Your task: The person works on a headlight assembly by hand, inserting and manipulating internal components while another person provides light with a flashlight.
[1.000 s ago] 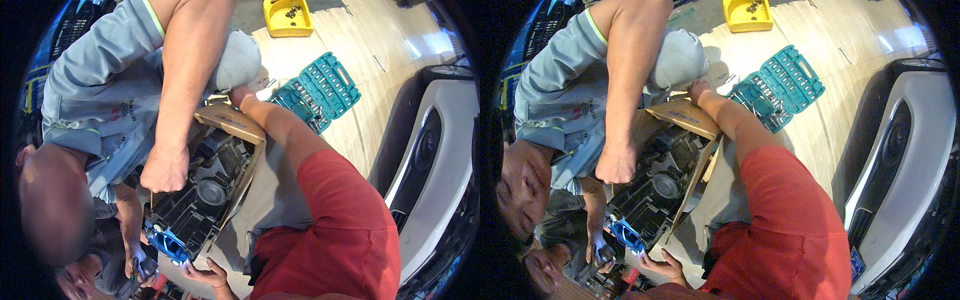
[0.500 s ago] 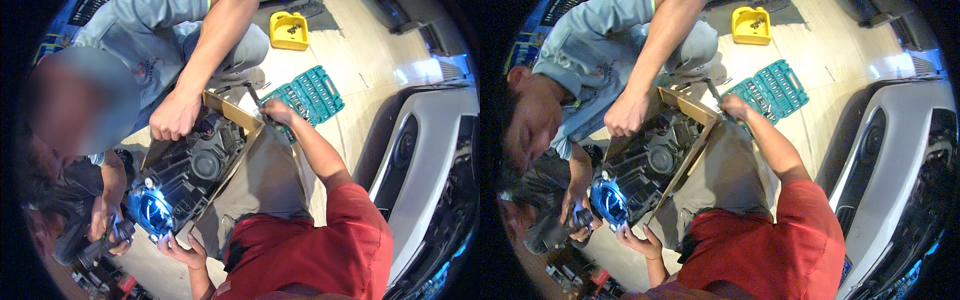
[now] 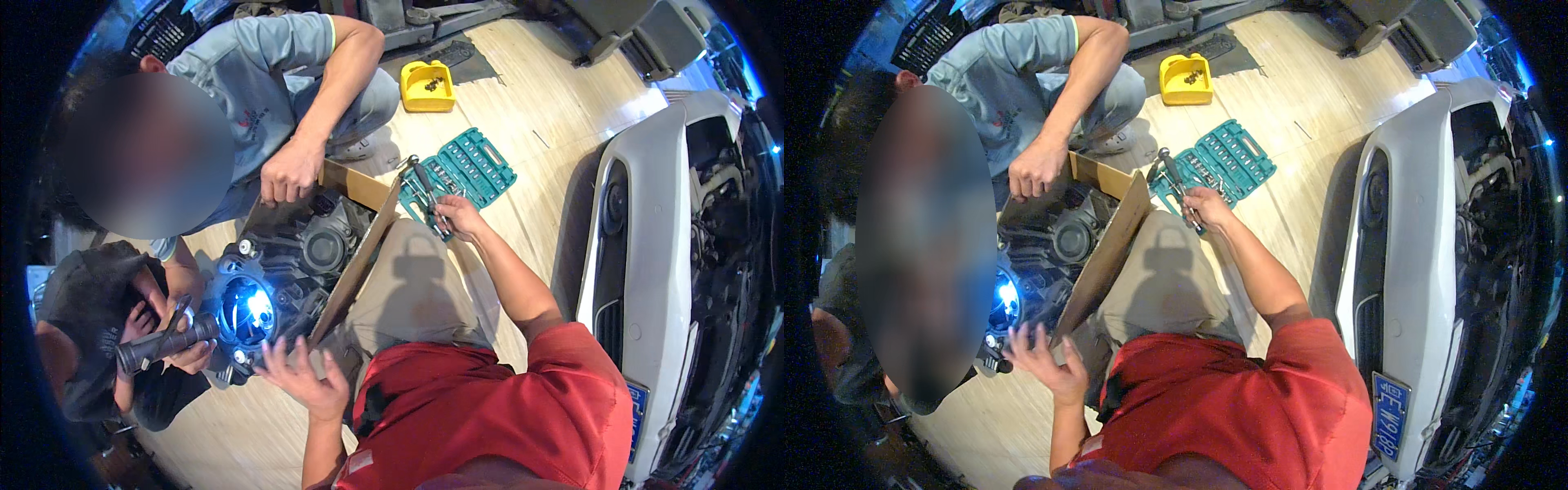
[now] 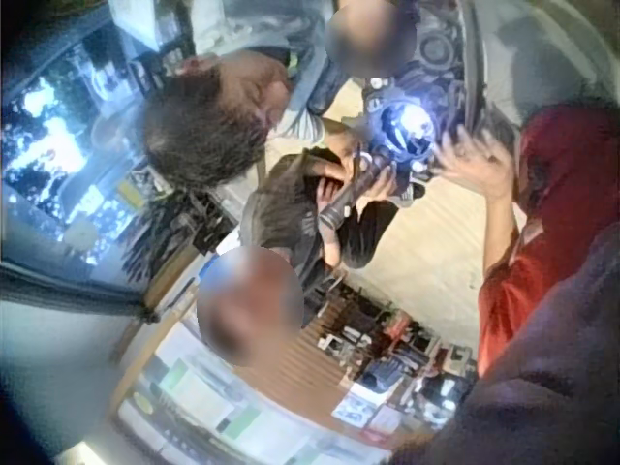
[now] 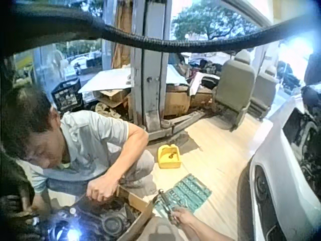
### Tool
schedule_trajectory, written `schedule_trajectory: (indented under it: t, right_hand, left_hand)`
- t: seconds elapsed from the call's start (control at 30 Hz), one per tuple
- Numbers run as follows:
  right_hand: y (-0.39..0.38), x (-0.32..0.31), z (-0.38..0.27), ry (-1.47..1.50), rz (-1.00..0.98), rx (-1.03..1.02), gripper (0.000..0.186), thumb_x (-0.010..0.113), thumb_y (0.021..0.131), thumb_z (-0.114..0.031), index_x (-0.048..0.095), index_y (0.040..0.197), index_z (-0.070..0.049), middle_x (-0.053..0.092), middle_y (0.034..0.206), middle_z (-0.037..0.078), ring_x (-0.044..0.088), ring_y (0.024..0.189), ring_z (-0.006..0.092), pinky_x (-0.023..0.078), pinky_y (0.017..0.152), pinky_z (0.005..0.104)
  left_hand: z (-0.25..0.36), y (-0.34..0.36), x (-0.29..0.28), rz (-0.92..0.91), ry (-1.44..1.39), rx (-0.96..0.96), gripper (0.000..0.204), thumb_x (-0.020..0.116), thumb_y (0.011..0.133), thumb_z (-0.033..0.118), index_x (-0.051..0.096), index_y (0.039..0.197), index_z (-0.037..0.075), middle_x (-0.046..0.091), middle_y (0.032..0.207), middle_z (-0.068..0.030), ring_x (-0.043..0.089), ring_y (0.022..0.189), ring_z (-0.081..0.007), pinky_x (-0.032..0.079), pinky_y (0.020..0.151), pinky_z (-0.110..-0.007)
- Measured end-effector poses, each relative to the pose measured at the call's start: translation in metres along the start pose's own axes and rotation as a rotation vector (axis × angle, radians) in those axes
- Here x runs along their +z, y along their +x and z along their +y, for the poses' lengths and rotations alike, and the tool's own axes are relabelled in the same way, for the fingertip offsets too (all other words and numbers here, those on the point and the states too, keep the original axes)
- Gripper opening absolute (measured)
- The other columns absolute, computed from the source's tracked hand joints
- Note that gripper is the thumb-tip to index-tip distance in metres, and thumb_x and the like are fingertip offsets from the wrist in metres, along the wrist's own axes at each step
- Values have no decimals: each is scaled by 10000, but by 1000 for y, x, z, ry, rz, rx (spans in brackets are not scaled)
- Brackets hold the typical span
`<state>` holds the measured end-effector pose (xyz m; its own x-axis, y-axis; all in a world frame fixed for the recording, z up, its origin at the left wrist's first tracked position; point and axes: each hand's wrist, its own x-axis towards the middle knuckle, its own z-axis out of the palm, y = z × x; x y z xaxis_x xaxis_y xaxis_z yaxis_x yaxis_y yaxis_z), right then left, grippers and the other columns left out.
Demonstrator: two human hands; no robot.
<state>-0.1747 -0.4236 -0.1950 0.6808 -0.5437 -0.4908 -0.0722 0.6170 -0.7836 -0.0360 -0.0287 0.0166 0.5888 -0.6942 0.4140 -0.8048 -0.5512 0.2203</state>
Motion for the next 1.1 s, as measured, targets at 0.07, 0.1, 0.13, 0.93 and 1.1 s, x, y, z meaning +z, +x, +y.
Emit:
schedule_trajectory:
  t: [0.07,0.1,0.13,0.93,1.1]
  right_hand:
    - [15,18,-6,131,-27,80,104,550,974,-71,586,891,-19,574,673,67,533,560,164,423,502,282]
    - [29,36,-6,192,-57,131,111,544,977,-71,587,888,-20,568,670,66,531,564,165,421,502,281]
    - [43,37,-13,246,-37,187,142,537,978,-69,590,855,-21,560,677,62,522,567,166,422,506,282]
    - [-144,61,27,-91,50,-162,266,594,986,-276,619,1169,-85,642,832,-2,609,699,112,490,632,293]
    - [-173,76,17,-374,101,-251,257,597,994,-283,669,1044,-40,639,785,5,618,715,90,509,645,293]
  left_hand:
    - [8,-5,-3,-33,-41,30,478,614,910,235,541,1369,124,451,1436,-206,337,1399,-463,49,1163,-653]
    - [7,-13,-6,-38,-23,36,483,619,902,234,543,1364,111,449,1435,-207,348,1386,-478,65,1154,-668]
    - [10,-15,-8,-52,-28,32,484,619,899,232,545,1361,107,452,1430,-208,355,1380,-482,72,1152,-671]
    - [170,90,213,-995,-1496,-993,259,534,1024,310,550,1003,52,616,846,-85,632,668,-192,507,512,-318]
    - [154,71,198,-932,-1612,-942,240,538,1018,229,560,1093,3,664,929,-162,666,817,-262,555,649,-353]
